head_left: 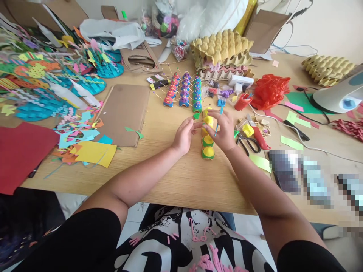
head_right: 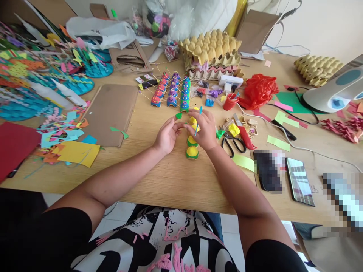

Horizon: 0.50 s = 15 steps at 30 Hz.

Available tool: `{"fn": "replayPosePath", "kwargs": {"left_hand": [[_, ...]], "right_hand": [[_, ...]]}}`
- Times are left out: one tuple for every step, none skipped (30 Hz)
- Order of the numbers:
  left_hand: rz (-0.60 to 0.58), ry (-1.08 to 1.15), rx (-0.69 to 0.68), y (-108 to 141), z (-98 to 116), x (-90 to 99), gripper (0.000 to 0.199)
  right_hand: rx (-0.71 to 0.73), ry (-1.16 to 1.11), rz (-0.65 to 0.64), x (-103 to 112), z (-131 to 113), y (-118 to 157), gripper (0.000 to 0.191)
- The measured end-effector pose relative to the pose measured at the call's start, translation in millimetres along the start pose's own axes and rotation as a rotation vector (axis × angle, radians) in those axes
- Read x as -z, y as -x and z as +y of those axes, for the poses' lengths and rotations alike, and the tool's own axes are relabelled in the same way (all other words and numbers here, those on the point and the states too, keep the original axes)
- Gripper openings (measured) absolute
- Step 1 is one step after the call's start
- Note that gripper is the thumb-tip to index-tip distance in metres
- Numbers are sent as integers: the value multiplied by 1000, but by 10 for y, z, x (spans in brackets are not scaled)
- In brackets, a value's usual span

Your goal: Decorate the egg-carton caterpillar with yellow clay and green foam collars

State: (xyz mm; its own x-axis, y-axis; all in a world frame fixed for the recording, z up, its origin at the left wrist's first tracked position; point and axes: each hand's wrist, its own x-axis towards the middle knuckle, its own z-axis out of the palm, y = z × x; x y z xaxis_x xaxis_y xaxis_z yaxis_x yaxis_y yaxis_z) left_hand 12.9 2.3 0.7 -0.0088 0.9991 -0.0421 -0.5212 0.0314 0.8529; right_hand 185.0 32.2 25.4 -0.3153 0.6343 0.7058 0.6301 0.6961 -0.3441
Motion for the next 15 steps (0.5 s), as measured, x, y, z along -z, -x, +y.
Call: {"fn": "replayPosePath", "kwargs": {"left_hand": [[6, 23, 11, 4, 11, -5, 42], [-1, 39, 22, 8, 21, -8, 43], [-10, 58, 33, 12, 30, -11, 44], [-13, 78, 41, 16, 36, -14, 45], [-16, 92, 52, 18, 41, -15, 46], [-18, 96, 66, 19, 45, -17, 47], [-16, 97, 81, 19, 48, -17, 48], [-13, 99, 99, 16, 51, -18, 48], [-10, 102, 117, 13, 54, -19, 48], [-6, 108, 134, 9, 57, -19, 47], [-2, 116, 146, 4, 61, -19, 45], [1, 121, 153, 0, 63, -20, 43], [1, 120, 153, -3, 64, -20, 42], [-2, 115, 146, -4, 64, -20, 42], [-7, 109, 135, -3, 63, -20, 42]], "right_hand": [[19, 15, -27, -11, 22, 19, 38], [32, 37, -44, -17, 43, 43, 35], [34, 56, -62, -20, 61, 68, 31], [39, 70, -78, -20, 80, 92, 26], [53, 77, -81, -18, 100, 111, 21], [77, 76, -84, -15, 120, 125, 18], [102, 73, -87, -13, 142, 133, 16], [124, 70, -90, -13, 164, 135, 14], [139, 68, -93, -16, 184, 134, 14], [142, 70, -100, -20, 202, 130, 14], [134, 74, -107, -26, 214, 125, 14], [122, 76, -112, -34, 222, 122, 13], [112, 72, -110, -42, 225, 120, 12], [109, 59, -99, -49, 224, 120, 11], [116, 40, -79, -56, 221, 122, 10]]}}
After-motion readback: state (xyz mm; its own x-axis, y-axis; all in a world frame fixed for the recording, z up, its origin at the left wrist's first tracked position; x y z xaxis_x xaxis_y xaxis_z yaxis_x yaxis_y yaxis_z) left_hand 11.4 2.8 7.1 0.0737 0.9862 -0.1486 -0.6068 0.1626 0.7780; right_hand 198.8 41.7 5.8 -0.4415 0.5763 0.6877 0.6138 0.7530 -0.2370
